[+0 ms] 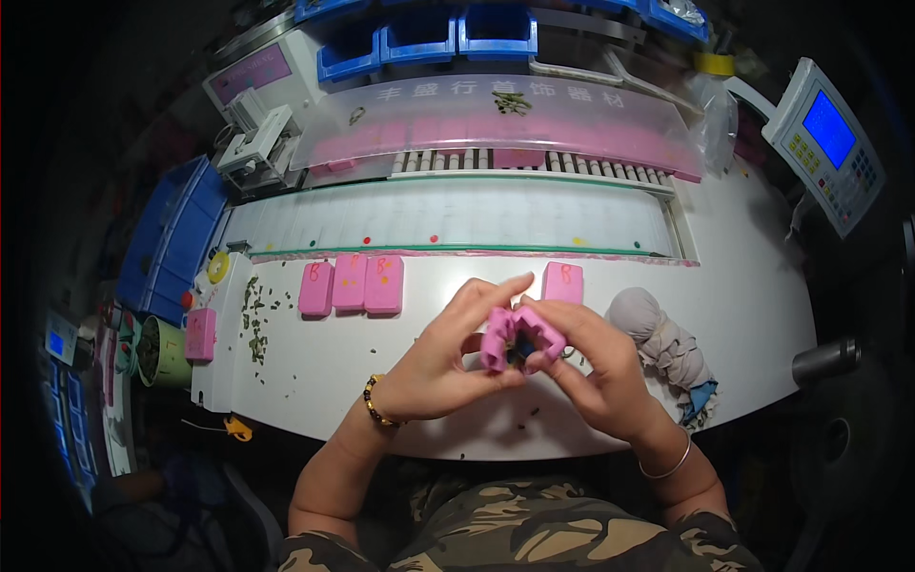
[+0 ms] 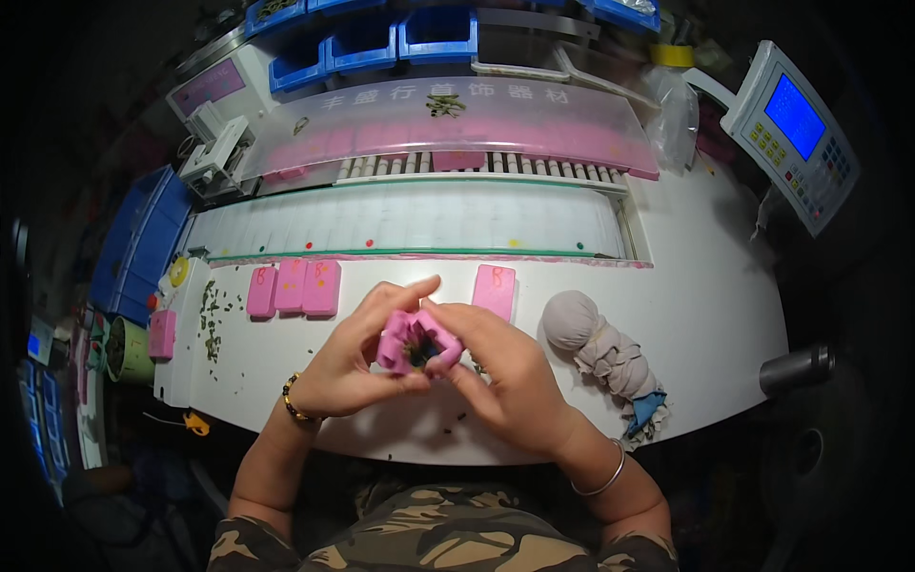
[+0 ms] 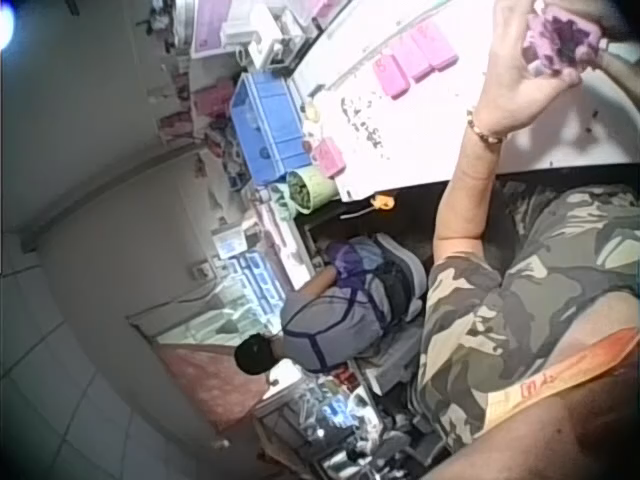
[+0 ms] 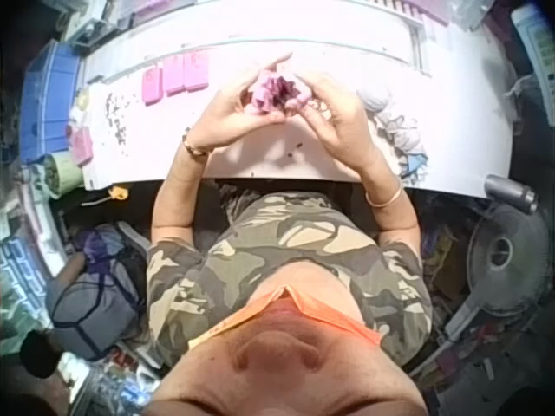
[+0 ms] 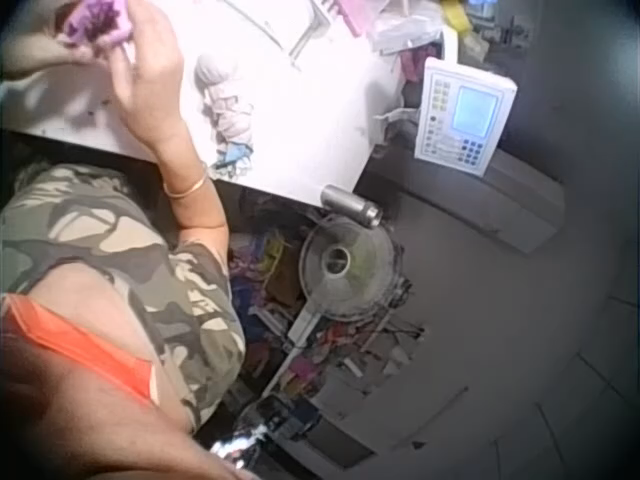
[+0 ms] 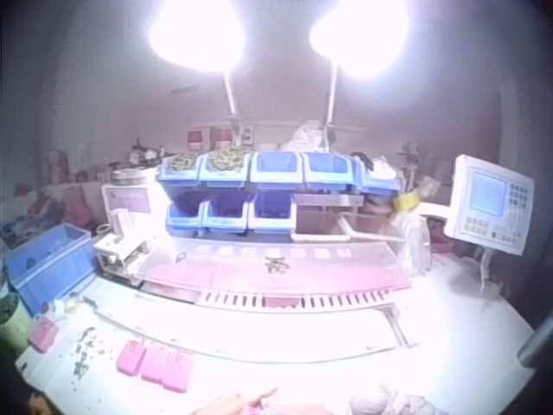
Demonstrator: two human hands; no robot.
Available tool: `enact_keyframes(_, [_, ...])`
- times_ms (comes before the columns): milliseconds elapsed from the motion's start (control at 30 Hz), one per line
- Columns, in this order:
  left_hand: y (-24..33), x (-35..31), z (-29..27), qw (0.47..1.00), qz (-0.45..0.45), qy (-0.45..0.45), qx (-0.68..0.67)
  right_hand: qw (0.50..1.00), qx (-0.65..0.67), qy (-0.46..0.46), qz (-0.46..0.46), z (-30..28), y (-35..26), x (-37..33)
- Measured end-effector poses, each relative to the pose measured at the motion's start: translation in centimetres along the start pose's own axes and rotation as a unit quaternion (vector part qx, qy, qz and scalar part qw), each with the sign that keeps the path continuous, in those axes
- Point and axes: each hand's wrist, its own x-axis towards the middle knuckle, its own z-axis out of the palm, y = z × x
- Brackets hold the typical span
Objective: Placing metal findings and small decorative pieces into silicone molds for preparation.
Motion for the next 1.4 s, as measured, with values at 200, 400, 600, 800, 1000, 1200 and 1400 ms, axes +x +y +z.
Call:
enact_keyframes(200, [-1.5, 0.6, 2.1, 0.958, 0.035, 0.155, -0.239, 0.890, 0.373, 0.213, 0.153, 1.5, 0.5, 0.4])
enact_keyframes(400, [-0.9, 1.4, 3.5, 0.893, 0.009, 0.220, -0.392, 0.919, 0.306, 0.211, 0.132, 2.7, -0.2, 0.4])
enact_keyframes(600, [-1.7, 2.0, 2.9, 0.843, -0.056, 0.227, -0.485, 0.996, 0.006, 0.072, -0.043, 3.1, -1.2, -0.5])
enact_keyframes(800, [-1.7, 1.8, 3.5, 0.873, -0.076, 0.273, -0.397, 0.989, 0.049, 0.136, -0.001, 2.5, -0.7, 0.2])
enact_keyframes(1000, [-1.9, 1.9, 4.2, 0.897, -0.054, 0.276, -0.341, 0.993, -0.023, 0.111, 0.039, 2.0, -1.1, 1.2])
enact_keyframes(1200, [-2.5, 1.6, 4.2, 0.897, -0.077, 0.273, -0.339, 0.995, -0.025, 0.097, 0.016, 2.0, -1.0, 1.5])
enact_keyframes(1400, [-2.2, 1.7, 4.0, 0.901, -0.054, 0.300, -0.309, 0.995, -0.057, 0.072, -0.041, 2.0, -0.8, 1.4])
